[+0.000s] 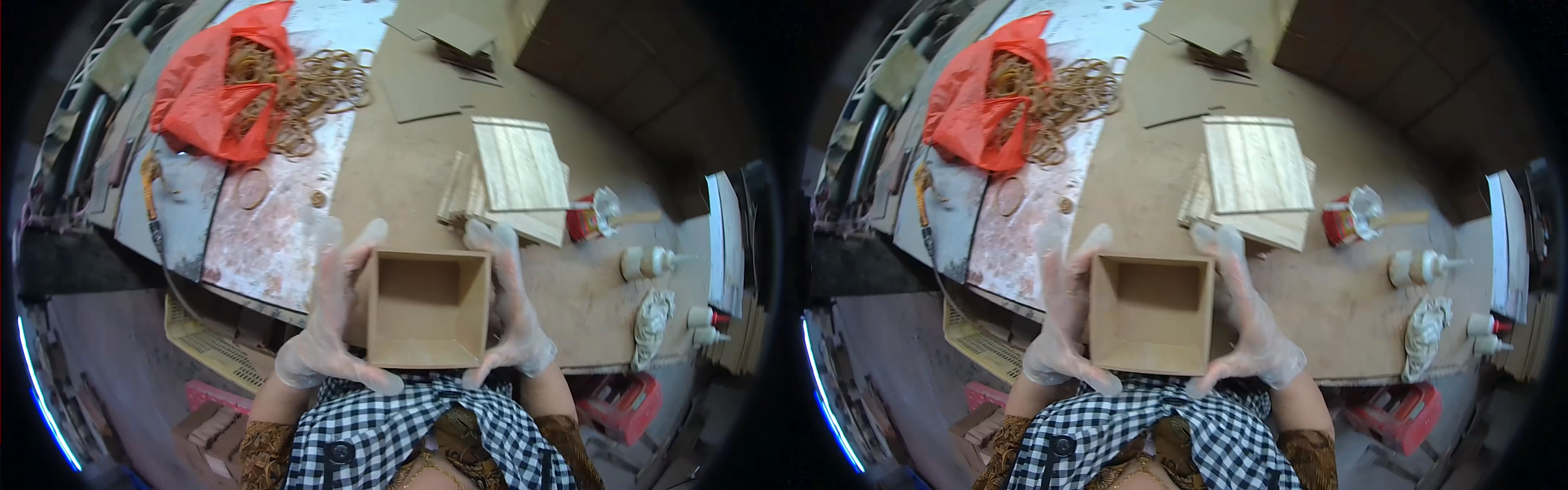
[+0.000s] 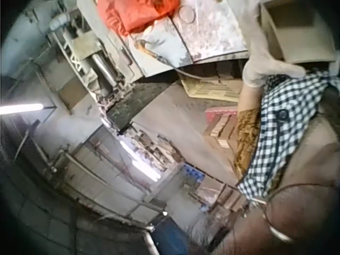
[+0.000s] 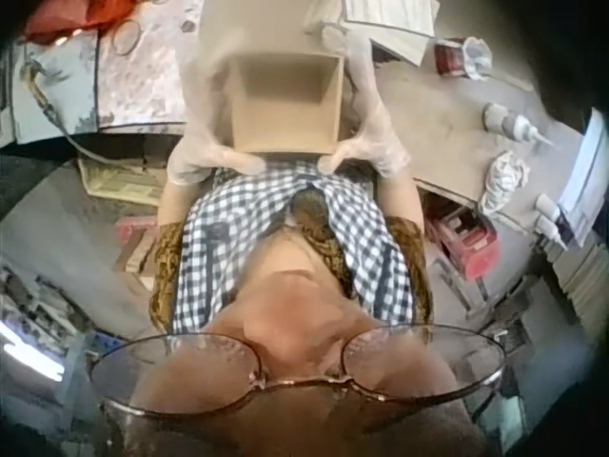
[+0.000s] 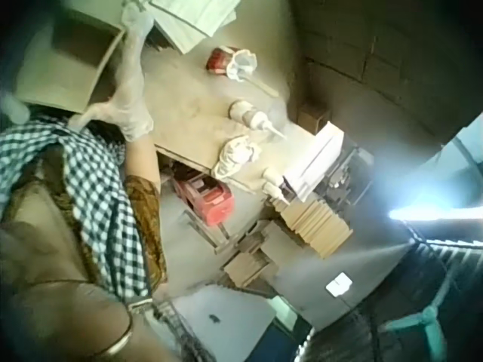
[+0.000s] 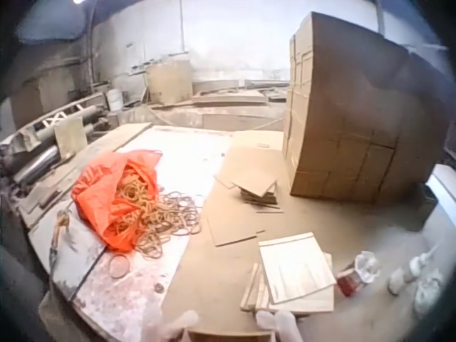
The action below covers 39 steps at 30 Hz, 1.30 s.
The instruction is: The person assembles a small cardboard box by folding its sides and securing them with a rubber band. They then pick up a stack of corrugated cardboard pieces and apply a white substance to the surface of one piece using a wooden stick.
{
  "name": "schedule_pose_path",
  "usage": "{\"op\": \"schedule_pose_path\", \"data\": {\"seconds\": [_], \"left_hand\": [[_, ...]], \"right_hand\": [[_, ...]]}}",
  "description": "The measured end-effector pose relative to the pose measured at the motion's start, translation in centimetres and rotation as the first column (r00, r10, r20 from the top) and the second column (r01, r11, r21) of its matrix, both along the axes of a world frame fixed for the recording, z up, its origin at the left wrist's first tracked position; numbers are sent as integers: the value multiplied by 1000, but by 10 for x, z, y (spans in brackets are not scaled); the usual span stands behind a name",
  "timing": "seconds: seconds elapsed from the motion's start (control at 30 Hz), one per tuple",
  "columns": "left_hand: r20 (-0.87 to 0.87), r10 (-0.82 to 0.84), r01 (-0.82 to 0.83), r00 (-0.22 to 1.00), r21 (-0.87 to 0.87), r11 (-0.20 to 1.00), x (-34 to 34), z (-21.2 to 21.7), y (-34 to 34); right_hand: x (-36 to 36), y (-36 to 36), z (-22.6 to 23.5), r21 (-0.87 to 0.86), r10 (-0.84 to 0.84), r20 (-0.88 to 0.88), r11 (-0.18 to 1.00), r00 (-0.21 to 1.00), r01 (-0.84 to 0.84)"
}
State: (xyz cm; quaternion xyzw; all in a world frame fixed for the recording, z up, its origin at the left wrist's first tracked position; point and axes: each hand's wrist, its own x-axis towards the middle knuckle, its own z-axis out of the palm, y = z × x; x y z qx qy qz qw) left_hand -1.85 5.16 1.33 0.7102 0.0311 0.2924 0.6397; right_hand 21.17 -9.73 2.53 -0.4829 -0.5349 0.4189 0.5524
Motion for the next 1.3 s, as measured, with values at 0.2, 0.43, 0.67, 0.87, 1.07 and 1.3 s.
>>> {"op": "schedule_pose_path", "data": {"seconds": [0.2, 0.43, 0.67, 0.87, 1.07, 1.3], "left_hand": [[-8, -2, 2, 1000, -88, 996, 11, 5, 0], [28, 52, -46, 998, -166, 985, 16, 3, -5], [91, 45, -5, 995, -400, 916, 8, 10, 3], [-132, 397, -418, 908, -268, 868, 28, 28, -8], [-100, 451, -462, 887, -172, 870, 29, 22, -11], [-96, 508, -516, 856, -87, 852, 37, 27, -14]], "right_hand": [[-1, -6, -9, 27, -47, -47, 998, 998, 48], [1, -8, -14, 42, -35, -40, 998, 999, 37], [-3, -4, -15, 64, -13, -143, 998, 990, 22], [-9, 1, -7, -5, -29, -184, 1000, 982, 28], [-5, 2, -3, -18, 2, -97, 1000, 995, -4], [-5, 0, -8, -7, -10, -98, 1000, 995, 9]]}}
